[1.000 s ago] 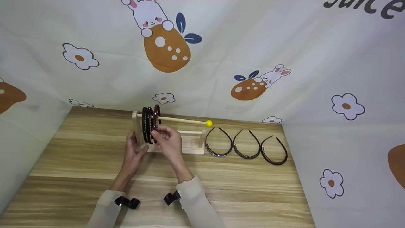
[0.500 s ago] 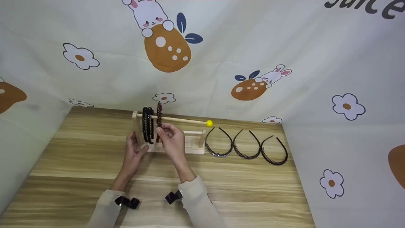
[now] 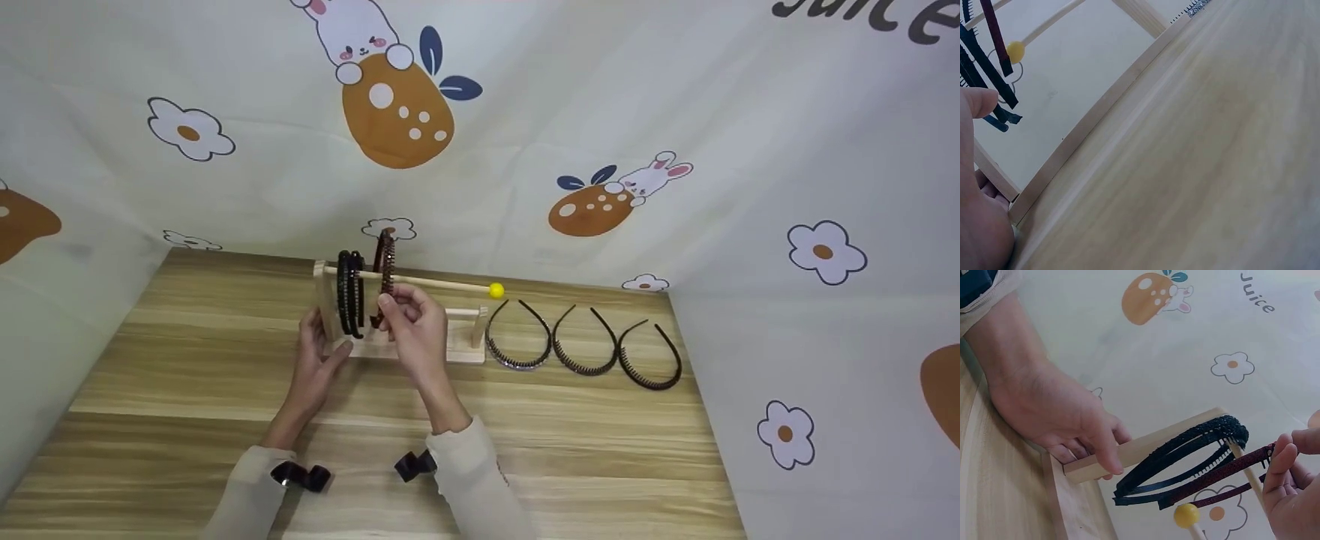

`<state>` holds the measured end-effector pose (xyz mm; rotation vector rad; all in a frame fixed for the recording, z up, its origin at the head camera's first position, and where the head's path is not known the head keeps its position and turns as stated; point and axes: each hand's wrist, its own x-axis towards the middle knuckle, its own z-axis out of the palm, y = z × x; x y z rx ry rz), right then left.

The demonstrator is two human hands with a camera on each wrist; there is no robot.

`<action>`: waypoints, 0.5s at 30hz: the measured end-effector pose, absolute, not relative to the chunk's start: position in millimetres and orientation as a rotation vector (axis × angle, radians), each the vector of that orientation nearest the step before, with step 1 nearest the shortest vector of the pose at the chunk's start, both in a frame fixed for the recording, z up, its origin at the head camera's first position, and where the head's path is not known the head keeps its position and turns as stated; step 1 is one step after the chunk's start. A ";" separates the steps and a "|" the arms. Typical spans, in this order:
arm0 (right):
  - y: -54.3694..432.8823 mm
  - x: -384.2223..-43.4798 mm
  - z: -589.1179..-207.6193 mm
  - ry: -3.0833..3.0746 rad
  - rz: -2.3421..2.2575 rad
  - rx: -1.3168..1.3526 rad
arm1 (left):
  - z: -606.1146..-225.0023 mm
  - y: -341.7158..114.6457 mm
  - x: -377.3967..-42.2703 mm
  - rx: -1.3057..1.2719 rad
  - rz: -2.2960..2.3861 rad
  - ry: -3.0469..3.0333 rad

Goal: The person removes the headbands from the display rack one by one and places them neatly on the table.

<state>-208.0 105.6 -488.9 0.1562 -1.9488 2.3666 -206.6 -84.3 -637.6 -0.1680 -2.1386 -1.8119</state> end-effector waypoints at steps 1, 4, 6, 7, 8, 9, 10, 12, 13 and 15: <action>106.5 -207.3 -487.5 -1.938 2.366 0.159 | -637.8 -84.3 -207.1 -0.170 -1.813 -2.135; 107.7 -205.3 -483.7 -1.898 2.380 0.184 | -638.6 -84.4 -208.6 -0.187 -1.811 -2.116; 107.8 -204.0 -482.5 -1.881 2.386 0.214 | -639.3 -84.5 -209.1 -0.201 -1.826 -2.094; 107.7 -203.3 -481.5 -1.874 2.388 0.225 | -639.6 -84.5 -209.3 -0.204 -1.833 -2.086; 107.6 -202.6 -480.6 -1.871 2.387 0.233 | -639.5 -84.4 -209.2 -0.212 -1.838 -2.080; 107.7 -202.1 -479.8 -1.868 2.384 0.238 | -639.3 -84.3 -209.2 -0.216 -1.844 -2.076; 108.0 -201.7 -479.2 -1.866 2.379 0.240 | -639.1 -84.3 -209.1 -0.217 -1.849 -2.073; 109.2 -201.1 -477.9 -1.868 2.367 0.239 | -639.3 -84.2 -209.7 -0.225 -1.850 -2.065; 109.8 -201.1 -477.1 -1.867 2.362 0.234 | -639.2 -84.2 -209.9 -0.227 -1.847 -2.065; 111.9 -201.2 -476.2 -1.856 2.362 0.234 | -639.9 -84.3 -210.1 -0.231 -1.846 -2.058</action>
